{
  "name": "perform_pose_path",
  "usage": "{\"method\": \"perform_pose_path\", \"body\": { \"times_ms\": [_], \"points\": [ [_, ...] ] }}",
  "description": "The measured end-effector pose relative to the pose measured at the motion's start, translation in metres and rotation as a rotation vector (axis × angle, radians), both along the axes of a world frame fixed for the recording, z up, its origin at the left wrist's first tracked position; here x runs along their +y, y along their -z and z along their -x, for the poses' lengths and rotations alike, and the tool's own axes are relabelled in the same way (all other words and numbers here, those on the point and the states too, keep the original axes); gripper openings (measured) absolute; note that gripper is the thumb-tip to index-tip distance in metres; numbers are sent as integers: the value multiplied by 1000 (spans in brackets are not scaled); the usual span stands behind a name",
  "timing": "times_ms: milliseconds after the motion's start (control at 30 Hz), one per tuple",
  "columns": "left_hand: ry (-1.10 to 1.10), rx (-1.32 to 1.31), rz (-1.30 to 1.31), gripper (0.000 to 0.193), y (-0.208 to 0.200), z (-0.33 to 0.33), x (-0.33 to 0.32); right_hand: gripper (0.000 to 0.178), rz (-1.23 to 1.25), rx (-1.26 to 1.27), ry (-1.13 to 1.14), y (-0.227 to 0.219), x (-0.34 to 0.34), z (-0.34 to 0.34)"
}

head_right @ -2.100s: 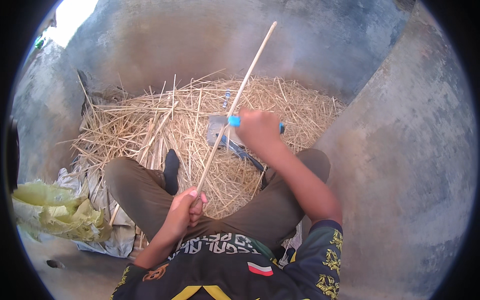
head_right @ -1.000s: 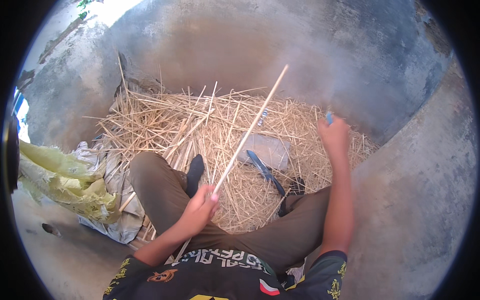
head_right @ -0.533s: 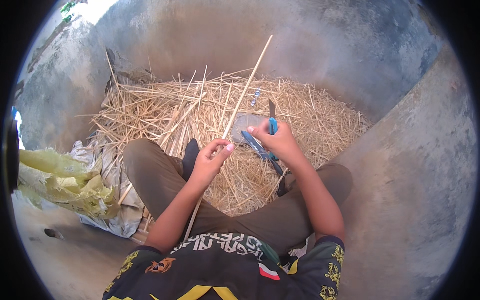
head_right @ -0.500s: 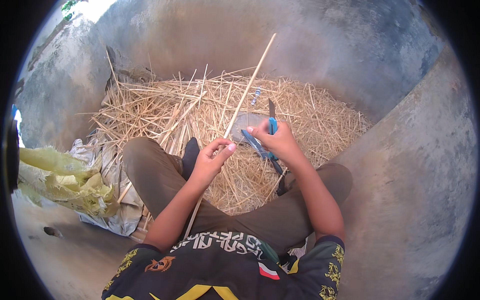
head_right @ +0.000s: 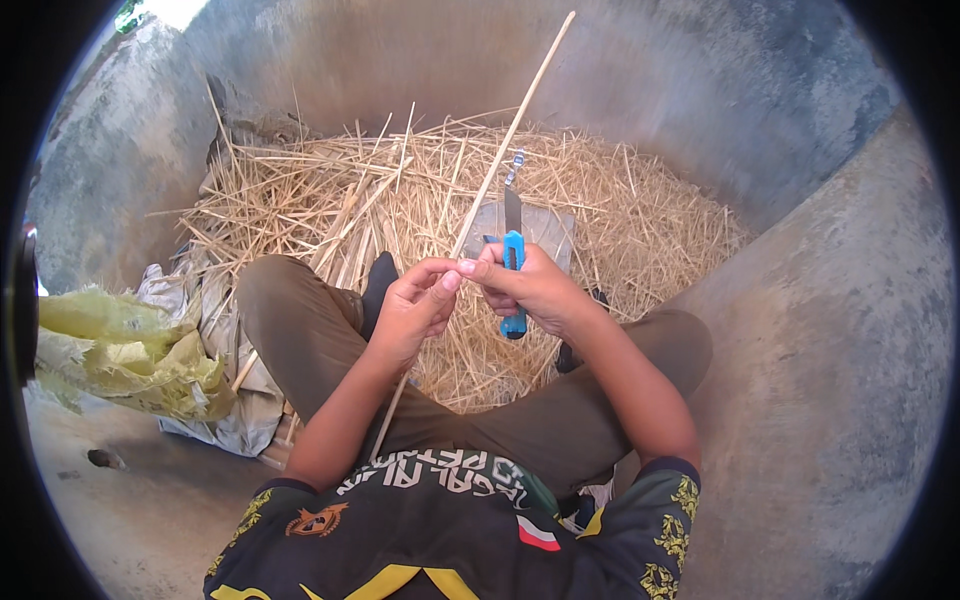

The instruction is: The person sits cross-legged on a straw-covered floor and uses a knife to strip bark and sharpen a long wooden stick. They repeatedly rotate the stick and scrape the blade along its length to smooth the surface and create a pointed tip.

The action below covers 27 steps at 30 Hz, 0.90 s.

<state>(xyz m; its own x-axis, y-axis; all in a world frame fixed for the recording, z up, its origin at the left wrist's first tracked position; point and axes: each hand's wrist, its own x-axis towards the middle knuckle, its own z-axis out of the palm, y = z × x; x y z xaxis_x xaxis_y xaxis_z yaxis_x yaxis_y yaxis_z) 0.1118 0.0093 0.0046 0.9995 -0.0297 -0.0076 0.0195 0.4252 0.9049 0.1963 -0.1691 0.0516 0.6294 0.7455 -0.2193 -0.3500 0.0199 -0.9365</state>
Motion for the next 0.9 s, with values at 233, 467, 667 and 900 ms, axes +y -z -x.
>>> {"method": "perform_pose_path", "body": {
  "times_ms": [233,467,667,900],
  "points": [
    [31,-25,35,19,-9,6,0,29,-50,143,-47,1,4,6],
    [19,-81,9,18,-9,9,4,27,-80,171,-67,-5,8,10],
    [-24,-168,10,22,-14,10,1,26,-125,124,-60,-1,10,14],
    [-37,-159,5,21,-12,9,1,25,-106,152,-59,3,14,15]
  ]
}}
